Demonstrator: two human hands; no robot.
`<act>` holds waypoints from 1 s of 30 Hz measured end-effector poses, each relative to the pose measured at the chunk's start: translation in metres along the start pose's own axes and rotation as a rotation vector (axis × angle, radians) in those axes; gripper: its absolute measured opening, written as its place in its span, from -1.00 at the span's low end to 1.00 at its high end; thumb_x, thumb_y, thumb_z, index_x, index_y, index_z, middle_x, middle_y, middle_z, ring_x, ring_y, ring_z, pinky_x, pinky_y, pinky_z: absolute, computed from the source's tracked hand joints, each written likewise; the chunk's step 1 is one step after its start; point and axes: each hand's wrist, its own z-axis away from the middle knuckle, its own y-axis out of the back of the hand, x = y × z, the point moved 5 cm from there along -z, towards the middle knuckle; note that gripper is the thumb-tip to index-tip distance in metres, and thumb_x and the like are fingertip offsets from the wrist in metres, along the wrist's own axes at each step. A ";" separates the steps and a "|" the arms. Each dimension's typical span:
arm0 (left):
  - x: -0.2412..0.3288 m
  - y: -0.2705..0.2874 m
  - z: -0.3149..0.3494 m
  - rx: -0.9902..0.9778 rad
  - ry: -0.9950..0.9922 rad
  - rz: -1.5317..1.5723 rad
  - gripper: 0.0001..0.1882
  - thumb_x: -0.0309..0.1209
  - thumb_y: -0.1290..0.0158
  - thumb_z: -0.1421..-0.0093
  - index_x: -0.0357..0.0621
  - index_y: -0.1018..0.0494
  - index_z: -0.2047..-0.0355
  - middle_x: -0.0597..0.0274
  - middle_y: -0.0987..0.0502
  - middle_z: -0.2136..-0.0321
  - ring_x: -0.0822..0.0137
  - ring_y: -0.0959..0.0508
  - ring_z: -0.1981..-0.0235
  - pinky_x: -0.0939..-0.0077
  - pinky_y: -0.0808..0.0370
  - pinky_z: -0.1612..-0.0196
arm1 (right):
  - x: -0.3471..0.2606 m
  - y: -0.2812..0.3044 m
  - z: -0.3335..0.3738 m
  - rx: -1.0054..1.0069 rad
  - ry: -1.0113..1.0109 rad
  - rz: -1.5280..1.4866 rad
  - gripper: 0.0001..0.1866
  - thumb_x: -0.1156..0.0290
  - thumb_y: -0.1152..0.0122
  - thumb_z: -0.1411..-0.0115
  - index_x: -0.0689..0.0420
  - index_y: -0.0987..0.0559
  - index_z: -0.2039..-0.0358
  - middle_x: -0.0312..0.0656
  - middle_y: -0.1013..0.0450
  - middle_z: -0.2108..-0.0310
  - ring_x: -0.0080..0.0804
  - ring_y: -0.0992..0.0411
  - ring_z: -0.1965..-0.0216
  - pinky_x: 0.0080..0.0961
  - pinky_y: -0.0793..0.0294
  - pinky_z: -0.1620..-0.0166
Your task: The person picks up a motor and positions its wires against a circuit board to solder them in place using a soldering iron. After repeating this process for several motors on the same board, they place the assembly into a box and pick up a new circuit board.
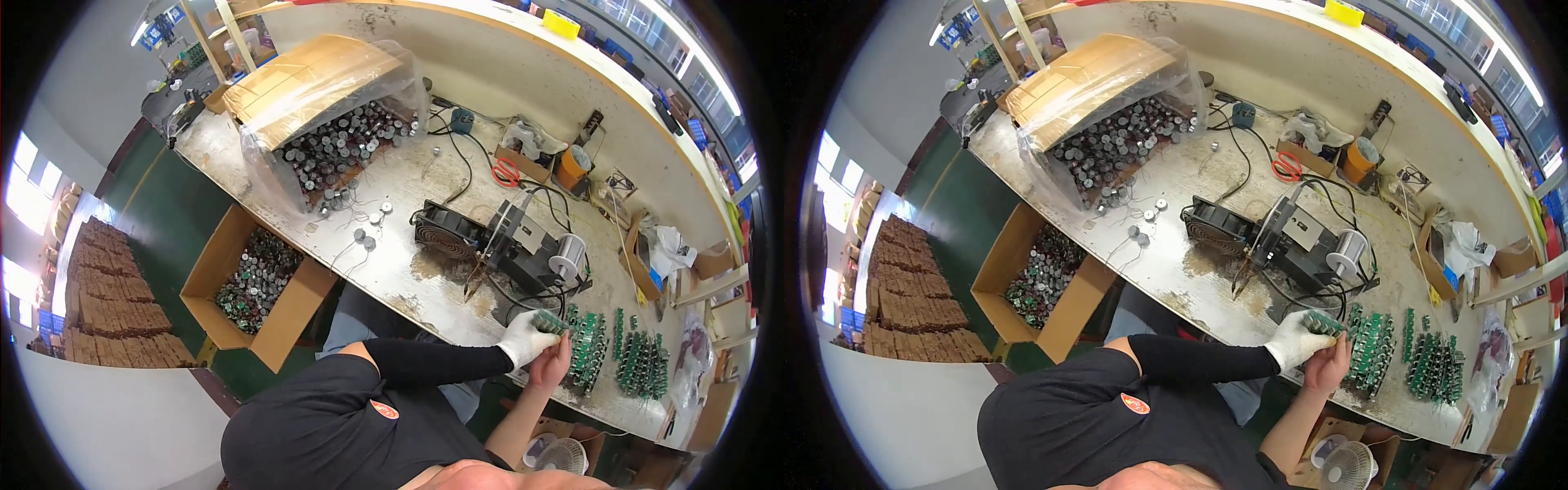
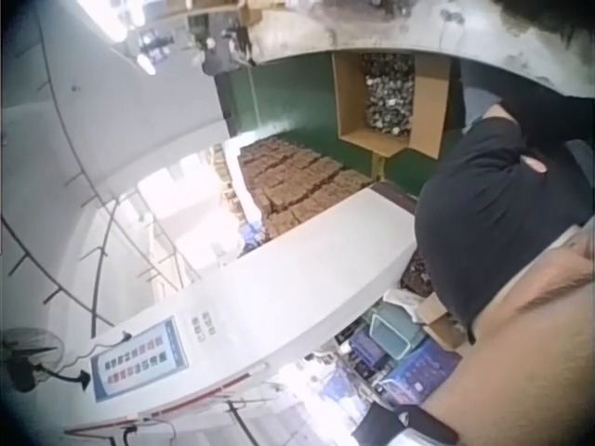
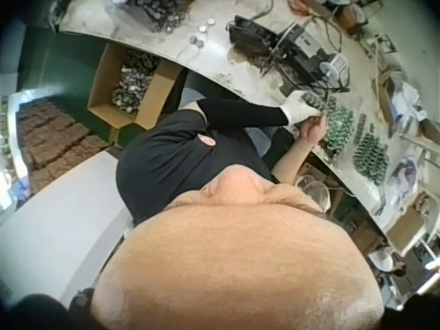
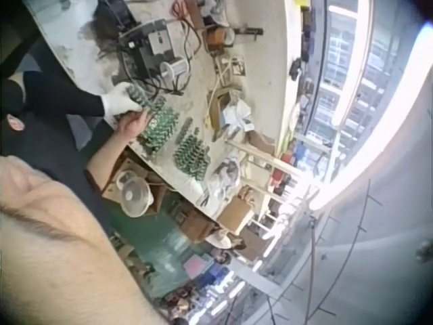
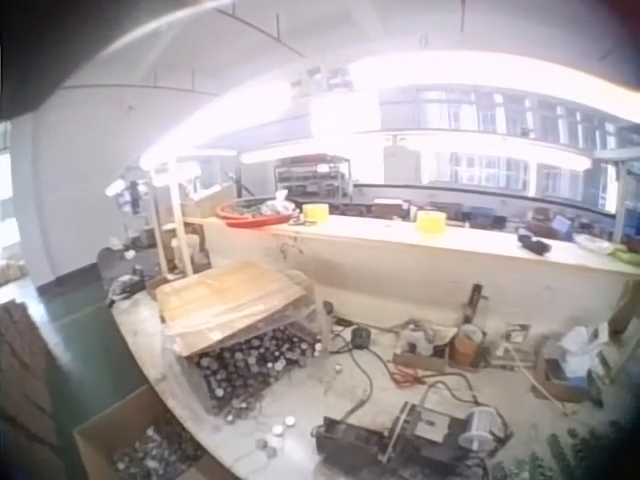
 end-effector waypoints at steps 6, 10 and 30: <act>0.009 0.011 0.000 -0.087 -0.046 -0.063 -0.81 -0.60 -0.12 -0.05 -0.29 -0.54 0.27 0.22 -0.59 0.38 0.45 -0.54 0.35 0.54 -0.50 0.24 | -0.004 0.010 -0.003 0.057 -0.022 0.004 -0.85 0.51 0.05 -0.29 0.20 -0.39 0.14 -0.14 -0.45 0.18 -0.31 -0.44 0.12 -0.33 -0.44 0.02; 0.016 0.012 0.001 -0.054 0.069 0.077 -0.85 -0.62 -0.15 -0.02 -0.30 -0.56 0.34 0.23 -0.59 0.44 0.44 -0.55 0.41 0.55 -0.50 0.29 | 0.020 0.053 -0.022 -0.047 -0.222 -0.205 -0.60 0.20 0.21 -0.36 0.23 -0.37 -0.02 -0.05 -0.40 0.02 -0.18 -0.34 -0.03 -0.14 -0.24 -0.15; 0.034 0.012 0.005 -0.060 -0.054 -0.217 -0.72 -0.59 -0.15 -0.08 -0.37 -0.47 0.16 0.25 -0.55 0.32 0.48 -0.51 0.33 0.65 -0.45 0.25 | -0.006 -0.040 0.001 0.172 0.075 -0.012 -0.57 0.65 -0.21 -0.06 0.18 -0.36 0.04 -0.21 -0.42 0.23 -0.41 -0.43 0.22 -0.47 -0.46 0.13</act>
